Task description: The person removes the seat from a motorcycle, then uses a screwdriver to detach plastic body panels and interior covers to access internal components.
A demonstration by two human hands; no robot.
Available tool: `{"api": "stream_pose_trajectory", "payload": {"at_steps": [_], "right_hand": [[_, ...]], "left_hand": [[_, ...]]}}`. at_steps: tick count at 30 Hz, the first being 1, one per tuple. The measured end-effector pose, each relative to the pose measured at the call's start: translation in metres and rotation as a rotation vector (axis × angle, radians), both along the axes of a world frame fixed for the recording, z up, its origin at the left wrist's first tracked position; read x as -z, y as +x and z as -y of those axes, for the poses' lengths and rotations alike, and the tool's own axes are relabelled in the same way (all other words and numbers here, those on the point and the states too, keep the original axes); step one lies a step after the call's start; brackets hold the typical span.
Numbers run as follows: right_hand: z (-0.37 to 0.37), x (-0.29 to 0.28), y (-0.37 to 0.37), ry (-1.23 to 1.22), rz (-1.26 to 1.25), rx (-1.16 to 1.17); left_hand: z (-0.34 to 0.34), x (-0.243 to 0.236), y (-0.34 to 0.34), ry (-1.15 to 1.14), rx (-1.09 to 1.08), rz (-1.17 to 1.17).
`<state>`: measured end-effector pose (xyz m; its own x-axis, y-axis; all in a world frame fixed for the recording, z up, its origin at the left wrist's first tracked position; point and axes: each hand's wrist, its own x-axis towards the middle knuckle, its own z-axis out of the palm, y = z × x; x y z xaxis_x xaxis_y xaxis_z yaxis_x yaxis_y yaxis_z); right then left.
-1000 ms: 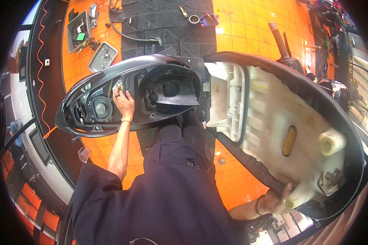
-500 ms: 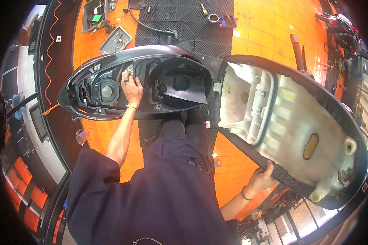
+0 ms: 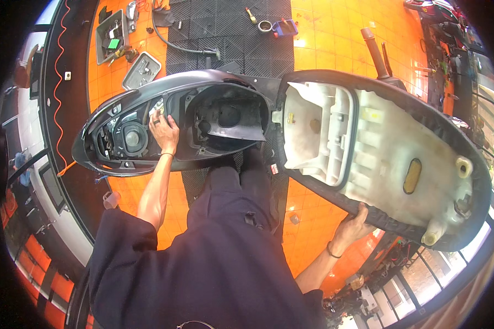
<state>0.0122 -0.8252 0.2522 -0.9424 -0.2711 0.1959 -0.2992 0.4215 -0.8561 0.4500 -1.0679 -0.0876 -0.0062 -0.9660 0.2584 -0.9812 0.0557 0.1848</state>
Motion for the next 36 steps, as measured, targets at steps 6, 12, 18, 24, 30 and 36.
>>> {"api": "stream_pose_trajectory", "payload": {"at_steps": [6, 12, 18, 24, 30, 36], "right_hand": [[-0.001, 0.003, 0.005, -0.150, 0.108, 0.084], [-0.010, 0.007, 0.008, -0.204, 0.148, 0.111], [0.003, -0.005, 0.018, -0.075, 0.142, 0.137], [-0.029, 0.002, -0.008, 0.252, -0.246, -0.145], [-0.012, -0.021, 0.022, -0.079, 0.205, 0.080], [0.010, -0.023, 0.029, -0.056, 0.161, 0.150]], "left_hand": [[-0.001, -0.003, -0.002, -0.018, -0.001, 0.016], [-0.001, -0.002, 0.000, 0.003, -0.004, 0.034], [-0.002, -0.003, -0.002, -0.018, -0.006, 0.057], [-0.008, -0.006, -0.005, 0.029, 0.001, 0.121], [-0.006, -0.005, -0.004, 0.045, 0.002, 0.204], [-0.004, -0.014, -0.012, 0.090, 0.005, 0.255]]}}
